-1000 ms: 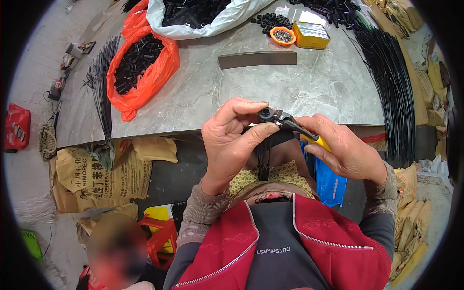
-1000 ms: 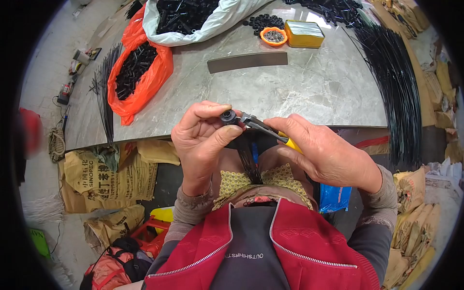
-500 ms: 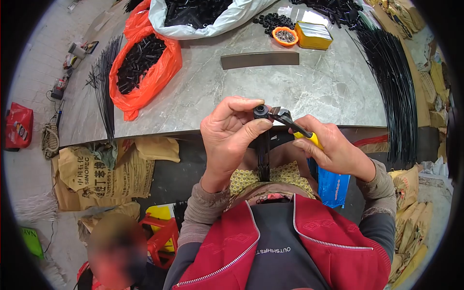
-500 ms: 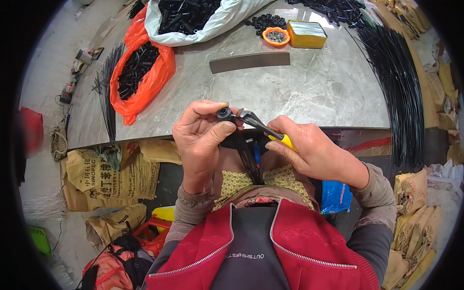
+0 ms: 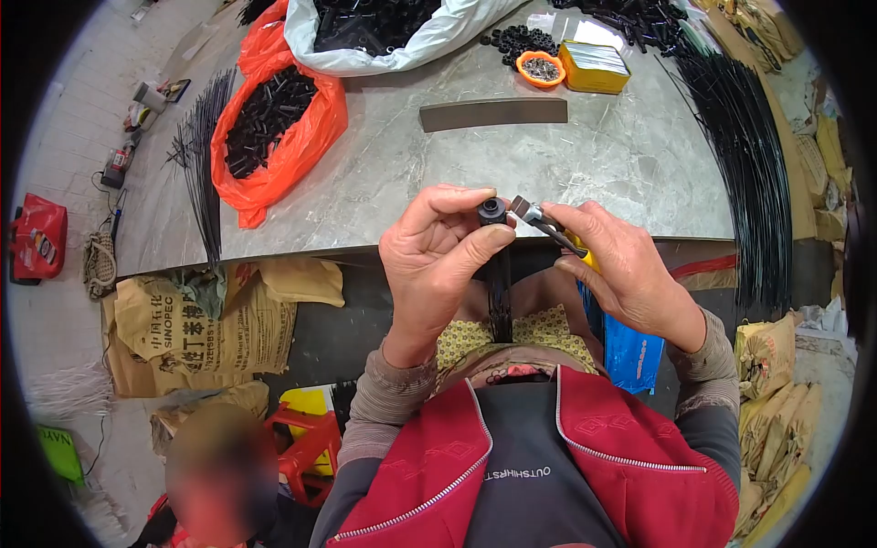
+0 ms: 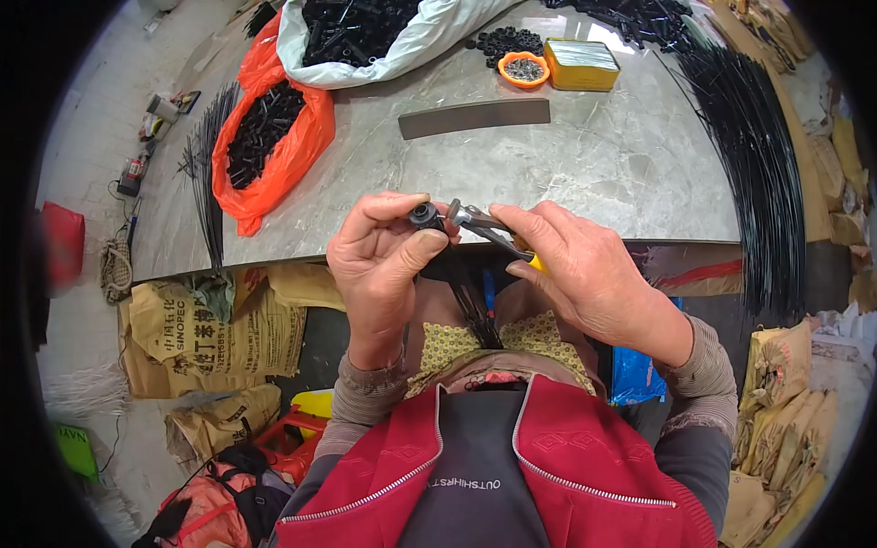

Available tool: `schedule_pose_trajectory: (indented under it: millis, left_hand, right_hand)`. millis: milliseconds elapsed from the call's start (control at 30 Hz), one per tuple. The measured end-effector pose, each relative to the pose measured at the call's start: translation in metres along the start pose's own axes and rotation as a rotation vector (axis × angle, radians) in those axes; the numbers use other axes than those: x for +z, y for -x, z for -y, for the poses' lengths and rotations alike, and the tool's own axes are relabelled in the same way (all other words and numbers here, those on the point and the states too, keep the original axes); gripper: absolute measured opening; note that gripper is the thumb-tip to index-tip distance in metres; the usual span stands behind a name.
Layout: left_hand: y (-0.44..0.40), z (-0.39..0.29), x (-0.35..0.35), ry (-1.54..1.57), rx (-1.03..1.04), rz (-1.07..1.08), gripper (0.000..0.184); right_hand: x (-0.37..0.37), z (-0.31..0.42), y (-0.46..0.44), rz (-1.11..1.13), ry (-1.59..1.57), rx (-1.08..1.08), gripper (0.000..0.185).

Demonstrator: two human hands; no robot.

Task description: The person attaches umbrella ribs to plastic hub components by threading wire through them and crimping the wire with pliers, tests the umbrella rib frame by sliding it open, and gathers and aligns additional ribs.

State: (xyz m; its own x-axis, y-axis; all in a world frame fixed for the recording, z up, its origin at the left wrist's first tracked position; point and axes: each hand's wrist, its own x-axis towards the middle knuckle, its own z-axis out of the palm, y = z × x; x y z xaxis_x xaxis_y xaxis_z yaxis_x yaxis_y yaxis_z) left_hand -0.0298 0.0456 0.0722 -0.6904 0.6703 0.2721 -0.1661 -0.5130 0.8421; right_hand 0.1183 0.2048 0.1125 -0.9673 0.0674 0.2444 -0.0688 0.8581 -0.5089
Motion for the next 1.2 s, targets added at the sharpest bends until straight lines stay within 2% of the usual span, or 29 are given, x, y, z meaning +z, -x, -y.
schedule_pose_trajectory:
  millis: [533,1033,1200]
  left_hand:
    - [0.0040,-0.0054,0.0044,-0.052,0.042,-0.026,0.031]
    - [0.0015,-0.0061,0.0039,-0.065,0.030,-0.035,0.031]
    - [0.0001,-0.0057,0.0034,-0.064,0.023,-0.032,0.031]
  right_hand:
    - [0.0032,0.0061,-0.0028,-0.043,0.157,-0.050,0.069]
    - [0.0008,0.0043,-0.0061,-0.017,0.238,-0.052,0.061]
    - [0.0020,0.0000,-0.0051,-0.007,0.173,-0.040,0.062]
